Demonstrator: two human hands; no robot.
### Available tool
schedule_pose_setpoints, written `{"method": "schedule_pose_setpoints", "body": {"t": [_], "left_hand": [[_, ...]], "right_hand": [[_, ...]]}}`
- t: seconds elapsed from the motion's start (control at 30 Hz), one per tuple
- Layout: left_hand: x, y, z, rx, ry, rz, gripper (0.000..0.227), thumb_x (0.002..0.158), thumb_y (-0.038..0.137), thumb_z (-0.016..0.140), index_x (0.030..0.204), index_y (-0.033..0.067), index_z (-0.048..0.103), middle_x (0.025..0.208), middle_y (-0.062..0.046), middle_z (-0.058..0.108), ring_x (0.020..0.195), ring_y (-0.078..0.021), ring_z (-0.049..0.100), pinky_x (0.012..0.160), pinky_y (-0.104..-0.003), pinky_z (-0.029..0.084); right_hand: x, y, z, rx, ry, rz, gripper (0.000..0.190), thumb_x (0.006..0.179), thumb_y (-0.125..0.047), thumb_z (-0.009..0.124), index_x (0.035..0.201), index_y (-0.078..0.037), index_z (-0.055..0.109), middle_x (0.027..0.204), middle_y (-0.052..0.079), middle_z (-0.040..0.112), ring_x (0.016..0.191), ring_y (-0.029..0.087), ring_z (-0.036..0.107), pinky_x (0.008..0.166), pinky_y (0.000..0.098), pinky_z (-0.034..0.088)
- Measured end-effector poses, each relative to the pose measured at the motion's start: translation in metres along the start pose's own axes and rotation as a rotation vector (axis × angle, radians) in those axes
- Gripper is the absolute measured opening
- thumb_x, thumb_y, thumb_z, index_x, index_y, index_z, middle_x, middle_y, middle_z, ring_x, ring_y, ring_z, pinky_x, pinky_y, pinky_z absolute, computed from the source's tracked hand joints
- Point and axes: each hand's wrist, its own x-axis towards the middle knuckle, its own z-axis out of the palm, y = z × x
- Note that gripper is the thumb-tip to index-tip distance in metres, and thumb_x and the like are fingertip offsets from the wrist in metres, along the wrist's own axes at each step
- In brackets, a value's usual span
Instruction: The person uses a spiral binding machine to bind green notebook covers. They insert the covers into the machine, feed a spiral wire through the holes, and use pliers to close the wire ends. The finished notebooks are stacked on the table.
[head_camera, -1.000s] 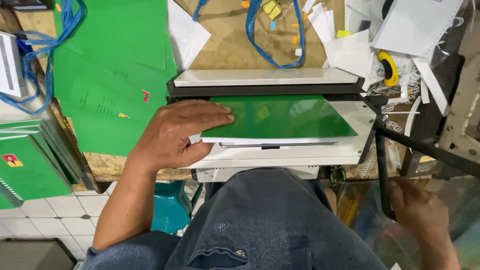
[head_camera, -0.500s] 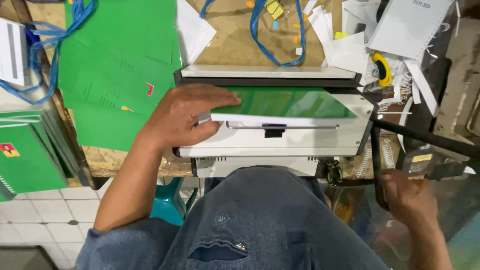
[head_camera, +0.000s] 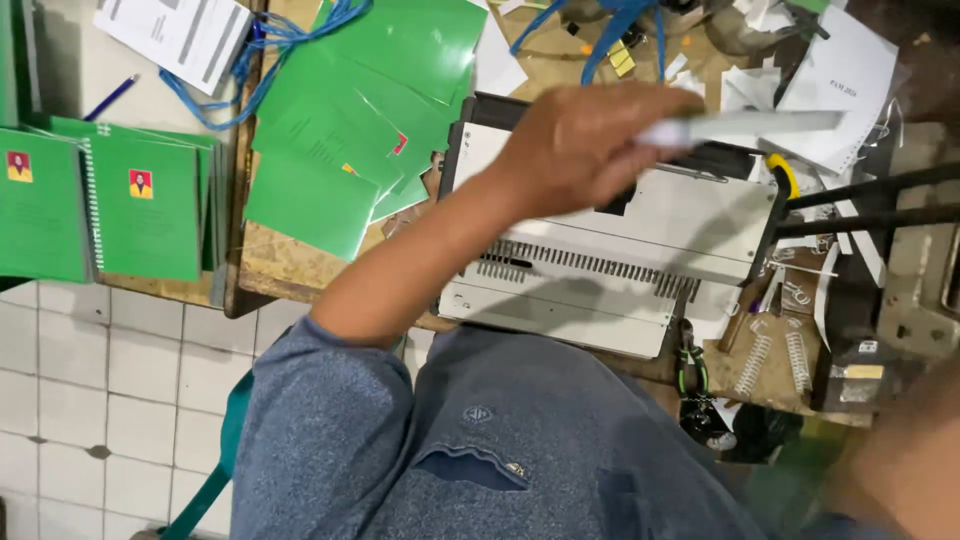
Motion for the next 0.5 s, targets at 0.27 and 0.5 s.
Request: {"method": "schedule_pose_setpoints", "body": {"t": [0.27, 0.5], "left_hand": [[-0.071, 0.125, 0.035, 0.199, -0.073, 0.495, 0.03, 0.098, 0.035, 0.079, 0.123, 0.0221, 0.07, 0.123, -0.001, 0.075, 0.115, -0.0211, 0.073, 0.102, -0.035, 0.059], [-0.111, 0.167, 0.055, 0.195, -0.244, 0.036, 0.109, 0.067, 0.062, 0.098, 0.154, 0.0227, 0.045, 0.164, -0.022, 0.035, 0.154, -0.0478, 0.034, 0.125, -0.068, 0.029]], "right_hand": [[-0.054, 0.118, 0.105, 1.041, 0.128, -0.298, 0.036, 0.115, -0.032, 0.058, 0.142, -0.009, 0.064, 0.132, 0.003, 0.072, 0.113, 0.012, 0.069, 0.104, 0.0258, 0.054], [-0.087, 0.226, 0.083, 0.89, 0.183, -0.122, 0.049, 0.101, -0.029, 0.043, 0.137, 0.001, 0.058, 0.136, 0.032, 0.062, 0.124, 0.047, 0.063, 0.111, 0.0656, 0.047]]}}
